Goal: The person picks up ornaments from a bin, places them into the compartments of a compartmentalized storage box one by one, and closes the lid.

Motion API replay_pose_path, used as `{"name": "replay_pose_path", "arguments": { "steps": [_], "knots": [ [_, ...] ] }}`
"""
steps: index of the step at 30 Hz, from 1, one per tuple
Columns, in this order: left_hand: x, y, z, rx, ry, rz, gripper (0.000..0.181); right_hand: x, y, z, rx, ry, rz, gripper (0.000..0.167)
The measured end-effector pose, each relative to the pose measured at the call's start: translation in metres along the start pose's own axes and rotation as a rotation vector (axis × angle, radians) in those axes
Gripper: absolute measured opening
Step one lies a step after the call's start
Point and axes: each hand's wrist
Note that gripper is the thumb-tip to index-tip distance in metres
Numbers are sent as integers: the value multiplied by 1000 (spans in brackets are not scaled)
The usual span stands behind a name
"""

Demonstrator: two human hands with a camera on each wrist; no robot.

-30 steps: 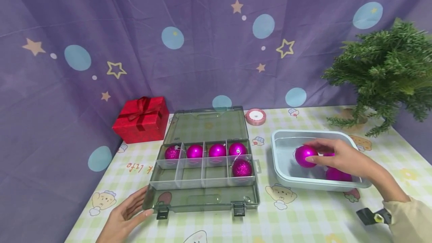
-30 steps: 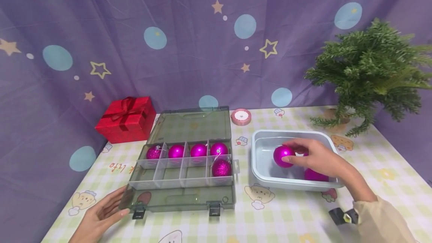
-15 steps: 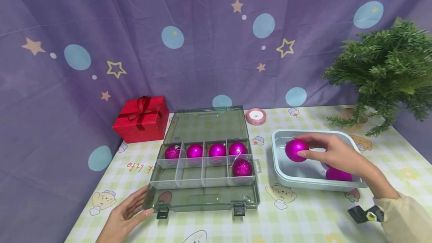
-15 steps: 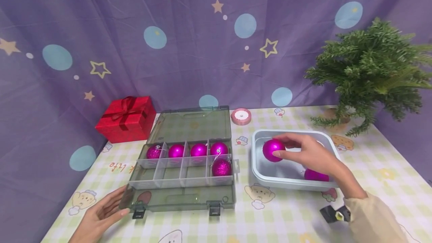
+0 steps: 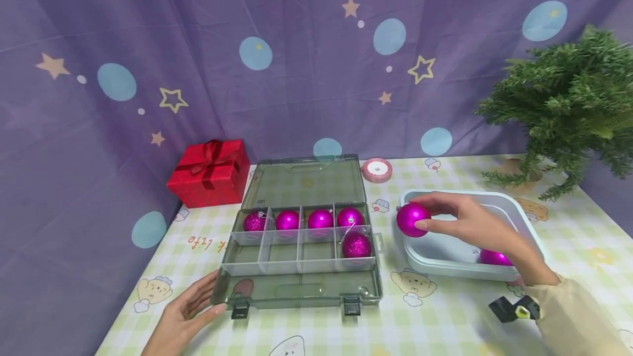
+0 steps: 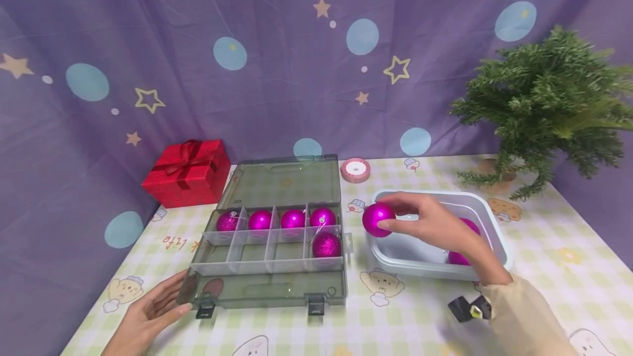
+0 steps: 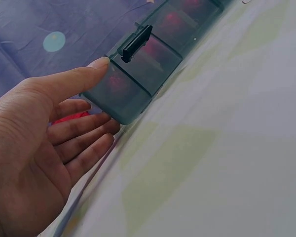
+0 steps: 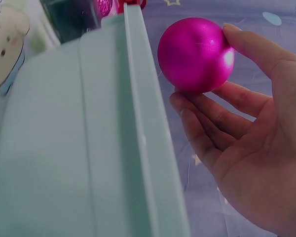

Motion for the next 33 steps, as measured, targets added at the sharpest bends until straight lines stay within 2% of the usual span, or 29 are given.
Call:
{"name": "replay_pose_path", "arguments": {
  "steps": [7,13,21,33],
  "knots": [
    [0,0,-1,-5,5,-2,70,18,19,0,-52,73,-49,38],
    [1,1,0,-33,2,-12,70,36,35,-3,-76,90,-91,40],
    [0,1,-1,-12,-3,-10,69,55,51,-11,-86,123,-147,39],
    [0,2,0,-47,14,-21,71,91,76,-19,-98,99,-202,43]
  ]
}}
Point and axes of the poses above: each hand's wrist, its own y-axis towards the middle knuckle, its own x-axis out of the palm, z = x × y, and after that the axes turned 9 degrees about y, right-handed
